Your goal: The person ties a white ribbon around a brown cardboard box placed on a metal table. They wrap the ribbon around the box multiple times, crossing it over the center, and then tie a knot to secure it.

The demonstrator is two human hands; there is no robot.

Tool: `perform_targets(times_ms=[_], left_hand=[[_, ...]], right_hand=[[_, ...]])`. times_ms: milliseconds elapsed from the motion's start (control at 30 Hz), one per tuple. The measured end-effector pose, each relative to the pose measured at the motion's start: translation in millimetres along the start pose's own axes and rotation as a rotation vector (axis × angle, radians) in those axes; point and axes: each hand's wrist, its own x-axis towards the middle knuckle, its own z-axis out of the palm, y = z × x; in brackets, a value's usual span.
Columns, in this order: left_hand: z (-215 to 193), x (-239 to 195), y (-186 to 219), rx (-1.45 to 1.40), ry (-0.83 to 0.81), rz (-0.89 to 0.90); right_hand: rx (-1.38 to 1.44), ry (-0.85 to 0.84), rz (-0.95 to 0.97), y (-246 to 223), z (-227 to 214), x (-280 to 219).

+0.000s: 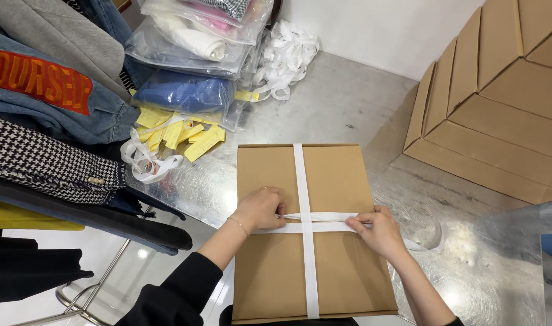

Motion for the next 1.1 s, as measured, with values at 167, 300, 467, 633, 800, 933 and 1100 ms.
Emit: perform_targets(times_ms=[167,300,467,633,800,933,1100], left_hand=[[2.2,2.1,-2.6,-0.015,0.002,-0.007],[4.8,2.6,-2.9,-0.067,-0.019,0.010],[-2.9,-0.7,-2.1,-0.124,-0.043,0.019],[-8.4,-6.4,-1.4,-0.205,-0.041,-0.031],[-20.4,-11.2,-5.6,-0.359,-0.025,-0.043],[-29.1,-17.3,-6.8,-0.407,-0.032,-0.061],[-14.9,-13.8,-24.7,-0.565,-0.029,-0.123]], right_hand=[[-0.072,-0.131,-0.100,-2.3,-40.5,17.9],[0.073,-0.172,-0.239,7.2,-58.9,19.4],[0.056,-0.189,-0.287,13.0,-64.5,40.4],[0.138,-0.213,-0.313,31.5,-64.4,64.7],[0.368,-0.264,-0.356,58.1,-62.6,81.0],[0.468,-0.286,-0.305,47.3,-76.7,75.8],[0.505,-0.303,-0.252,44.4,-85.6,69.4]])
